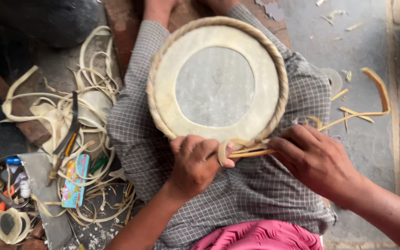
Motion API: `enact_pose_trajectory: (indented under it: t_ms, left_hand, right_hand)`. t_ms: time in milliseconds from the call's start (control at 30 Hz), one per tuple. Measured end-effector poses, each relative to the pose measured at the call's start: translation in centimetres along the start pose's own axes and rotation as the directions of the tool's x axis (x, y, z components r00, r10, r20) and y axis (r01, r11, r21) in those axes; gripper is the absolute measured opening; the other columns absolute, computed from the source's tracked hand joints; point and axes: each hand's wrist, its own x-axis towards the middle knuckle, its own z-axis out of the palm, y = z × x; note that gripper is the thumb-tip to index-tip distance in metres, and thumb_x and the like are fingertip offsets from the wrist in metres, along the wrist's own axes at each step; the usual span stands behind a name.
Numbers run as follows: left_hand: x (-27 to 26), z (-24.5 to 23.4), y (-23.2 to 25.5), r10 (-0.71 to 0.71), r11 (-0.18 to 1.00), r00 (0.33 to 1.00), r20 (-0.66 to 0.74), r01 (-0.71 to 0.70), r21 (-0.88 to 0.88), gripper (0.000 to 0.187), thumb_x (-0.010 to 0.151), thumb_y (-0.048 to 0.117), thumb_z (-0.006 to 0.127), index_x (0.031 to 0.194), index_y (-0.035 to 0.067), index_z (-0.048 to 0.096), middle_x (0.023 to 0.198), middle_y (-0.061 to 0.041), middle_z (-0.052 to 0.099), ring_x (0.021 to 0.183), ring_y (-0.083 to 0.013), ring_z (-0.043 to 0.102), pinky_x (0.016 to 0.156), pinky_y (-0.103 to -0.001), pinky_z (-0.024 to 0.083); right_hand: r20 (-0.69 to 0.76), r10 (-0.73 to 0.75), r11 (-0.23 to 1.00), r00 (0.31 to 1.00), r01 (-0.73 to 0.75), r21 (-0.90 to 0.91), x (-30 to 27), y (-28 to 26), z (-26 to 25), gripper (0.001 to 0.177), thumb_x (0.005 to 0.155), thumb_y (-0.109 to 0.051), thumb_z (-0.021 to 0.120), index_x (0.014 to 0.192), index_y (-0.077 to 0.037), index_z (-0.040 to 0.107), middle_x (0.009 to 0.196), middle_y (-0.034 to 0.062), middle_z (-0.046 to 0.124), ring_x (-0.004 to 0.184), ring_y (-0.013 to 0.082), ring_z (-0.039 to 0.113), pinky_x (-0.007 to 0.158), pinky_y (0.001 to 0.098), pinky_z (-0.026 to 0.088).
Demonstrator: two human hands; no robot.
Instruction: The person weaves leather strips through the rim of a drum, using a metal tool to thread the material through pre-made holes. They use pliers to pull the strips tight.
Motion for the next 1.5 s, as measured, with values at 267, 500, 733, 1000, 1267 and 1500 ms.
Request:
enact_pose_trajectory:
  t_ms: [267, 500, 733, 1000, 1267, 1500]
  left_hand:
    - [-1.1, 1.6, -1.2, 0.142, 0.985, 0.990, -0.024, -0.139, 0.102, 0.007, 0.098, 0.022, 0.067, 0.105, 0.021, 0.071, 0.106, 0.001, 0.055, 0.095, -0.0214, 0.054, 0.081, -0.042, 0.041]
    - [-1.6, 1.9, -0.9, 0.031, 0.998, 0.999, -0.015, -0.030, 0.052, 0.015, 0.102, 0.029, 0.064, 0.110, 0.016, 0.068, 0.111, 0.000, 0.058, 0.097, -0.0219, 0.055, 0.085, -0.042, 0.039]
    - [-1.9, 2.4, -0.2, 0.012, 0.998, 0.994, -0.106, -0.005, 0.061, 0.021, 0.107, 0.032, 0.060, 0.124, 0.025, 0.070, 0.116, 0.004, 0.057, 0.099, -0.0183, 0.053, 0.082, -0.038, 0.037]
    - [-1.5, 2.1, -0.1, -0.057, 0.998, 0.996, -0.065, 0.059, 0.038, 0.015, 0.102, 0.041, 0.068, 0.111, 0.030, 0.073, 0.107, 0.008, 0.053, 0.099, -0.0156, 0.050, 0.085, -0.035, 0.037]
    - [-1.6, 1.1, -0.2, -0.122, 0.990, 0.993, -0.008, 0.121, -0.074, 0.022, 0.103, 0.040, 0.069, 0.108, 0.020, 0.075, 0.108, 0.009, 0.063, 0.097, -0.0106, 0.056, 0.084, -0.032, 0.036]
    - [-1.4, 1.6, 0.7, -0.181, 0.982, 0.982, -0.053, 0.177, -0.069, 0.028, 0.098, 0.045, 0.073, 0.105, 0.018, 0.074, 0.104, 0.007, 0.061, 0.103, -0.0151, 0.057, 0.092, -0.035, 0.037]
  right_hand:
    - [0.336, 0.333, 0.942, 0.881, -0.300, -0.148, 3.1, 0.7, -1.1, 0.032, 0.079, -0.040, 0.082, 0.104, -0.021, 0.075, 0.104, 0.0028, 0.062, 0.079, 0.0225, 0.072, 0.071, 0.0388, 0.057]
    - [0.377, 0.080, 0.982, 0.923, -0.138, 0.128, 4.8, -1.9, 0.9, 0.053, 0.068, -0.051, 0.081, 0.118, -0.033, 0.073, 0.115, -0.0006, 0.067, 0.078, 0.0166, 0.073, 0.066, 0.0343, 0.059]
    - [0.474, 0.147, 0.954, 0.868, -0.251, 0.163, 12.2, -7.6, -3.3, 0.039, 0.076, -0.046, 0.080, 0.109, -0.025, 0.073, 0.097, -0.0048, 0.073, 0.077, 0.0144, 0.075, 0.068, 0.0333, 0.060]
    - [0.059, -0.352, 0.425, 0.934, 0.103, 0.899, 30.2, -17.8, -8.7, 0.030, 0.099, -0.035, 0.058, 0.112, -0.013, 0.074, 0.083, 0.0054, 0.072, 0.065, 0.0183, 0.070, 0.056, 0.0348, 0.056]
    - [0.648, 0.138, 0.982, 0.749, -0.017, -0.190, 13.7, -6.5, -3.6, 0.088, 0.069, -0.063, 0.072, 0.151, -0.039, 0.054, 0.101, -0.0063, 0.063, 0.067, 0.0106, 0.073, 0.063, 0.0285, 0.060]
    - [0.351, 0.025, 0.985, 0.936, -0.084, 0.153, 5.3, 1.0, 2.1, 0.026, 0.077, -0.032, 0.076, 0.102, -0.024, 0.075, 0.090, -0.0051, 0.070, 0.065, 0.0119, 0.070, 0.061, 0.0310, 0.055]
